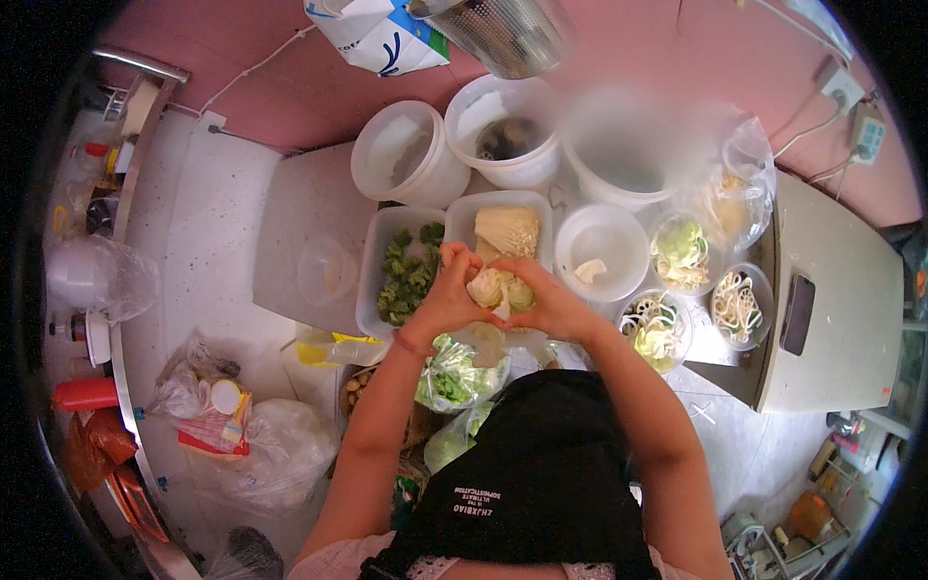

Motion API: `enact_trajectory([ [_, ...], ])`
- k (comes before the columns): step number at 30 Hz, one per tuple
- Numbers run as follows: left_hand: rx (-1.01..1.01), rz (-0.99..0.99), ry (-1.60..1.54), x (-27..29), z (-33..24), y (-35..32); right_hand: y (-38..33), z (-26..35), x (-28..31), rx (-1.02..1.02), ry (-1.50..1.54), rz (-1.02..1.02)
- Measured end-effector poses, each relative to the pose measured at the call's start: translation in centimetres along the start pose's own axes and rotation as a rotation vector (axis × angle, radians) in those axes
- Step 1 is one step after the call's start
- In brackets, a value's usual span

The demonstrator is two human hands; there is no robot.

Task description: The person washes vegetables in a sink, then portions cabbage, noodles, and other ingredients into multiple small bowls on a counter. They place some bowls into a refrigerator, retrieve a receipt, and load paper into a thermal printer. The person then opens a deep fryer and a large pot.

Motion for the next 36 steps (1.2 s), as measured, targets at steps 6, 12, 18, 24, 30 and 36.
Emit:
enact_trajectory([
  [6, -0.090, -0.207, 0.225, 0.4, 0.2, -0.5, -1.3, -0.1, -0.8, 0.287, -0.128, -0.044],
  [12, -0.017, -0.169, 0.067, -0.4, 3.3, -0.7, -2.0, -1.1, -1.1, 0.218, -0.140, -0.160],
  [18, 0.370, -0.118, -0.791, -3.7, 9.7, -1.1, -2.2, -0.2, -0.2, 0.307, -0.184, -0.089],
  [24, 0.536, -0.244, -1.189, -2.6, 9.5, -0.2, -5.5, -3.4, 4.7, 0.052, 0.702, -0.638],
  [30, 0.153, -0.309, 0.266, -2.6, 11.6, 0.1, -10.3, -4.7, 8.0, -0.189, 1.152, -0.833],
  [36, -0.190, -0.222, 0.060, -3.6, -7.1, 1.1, -12.9, -1.8, 9.1, -0.067, 0.421, -0.767],
])
Point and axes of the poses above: each hand's wrist, its own y-axis towards the middle knuckle, its own x-axis out of the back of the hand, z = x × y, the point moved 7 cm from there along y, towards the middle knuckle, and after that the axes turned 11 degrees about y, right-handed, at the moved point
